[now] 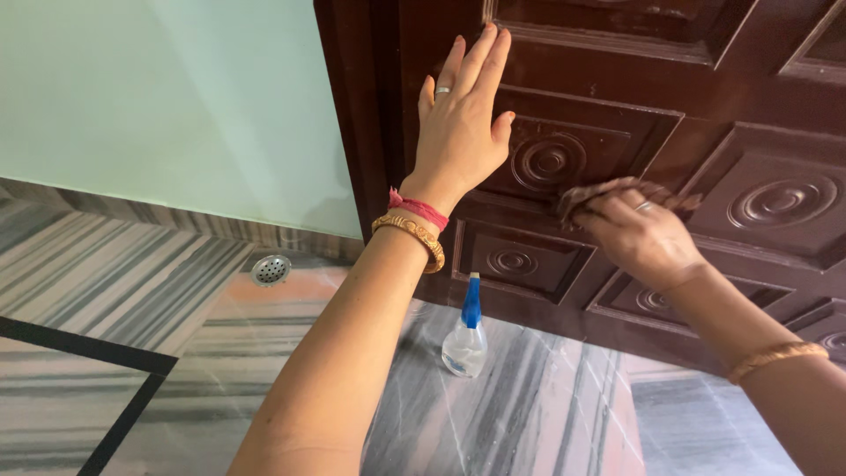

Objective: The person sprays a cleaning solution on a wooden door and wipes it with a cloth, focusing on the carved panels. They repeatedly spray and wipe different sections of the door surface.

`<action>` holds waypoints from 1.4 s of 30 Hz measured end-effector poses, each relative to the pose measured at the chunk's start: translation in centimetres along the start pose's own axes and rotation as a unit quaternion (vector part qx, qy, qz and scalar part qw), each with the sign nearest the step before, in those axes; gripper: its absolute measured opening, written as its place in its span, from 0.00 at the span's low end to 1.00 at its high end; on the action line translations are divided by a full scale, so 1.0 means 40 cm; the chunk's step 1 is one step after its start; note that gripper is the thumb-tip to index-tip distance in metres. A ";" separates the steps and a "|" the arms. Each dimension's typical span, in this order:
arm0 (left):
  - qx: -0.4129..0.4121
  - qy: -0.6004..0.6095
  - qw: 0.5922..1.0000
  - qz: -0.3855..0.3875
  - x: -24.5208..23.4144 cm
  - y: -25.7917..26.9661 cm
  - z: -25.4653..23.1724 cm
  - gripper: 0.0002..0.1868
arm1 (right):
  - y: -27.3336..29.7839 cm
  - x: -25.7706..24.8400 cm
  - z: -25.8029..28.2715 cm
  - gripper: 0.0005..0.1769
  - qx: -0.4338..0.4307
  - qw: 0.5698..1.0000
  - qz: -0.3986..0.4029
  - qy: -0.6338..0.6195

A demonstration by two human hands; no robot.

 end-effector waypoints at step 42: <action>0.040 -0.031 0.998 -0.042 0.036 0.024 -0.012 0.53 | 0.088 0.132 0.024 0.27 -0.040 0.995 0.079 -0.051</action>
Point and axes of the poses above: each hand's wrist, its own y-axis away from the middle knuckle, its own x-axis out of the palm, z = x × y, the point moved 5 cm from there along -y, towards the middle knuckle, and after that the axes turned 15 degrees about x, right-handed, at the moved point
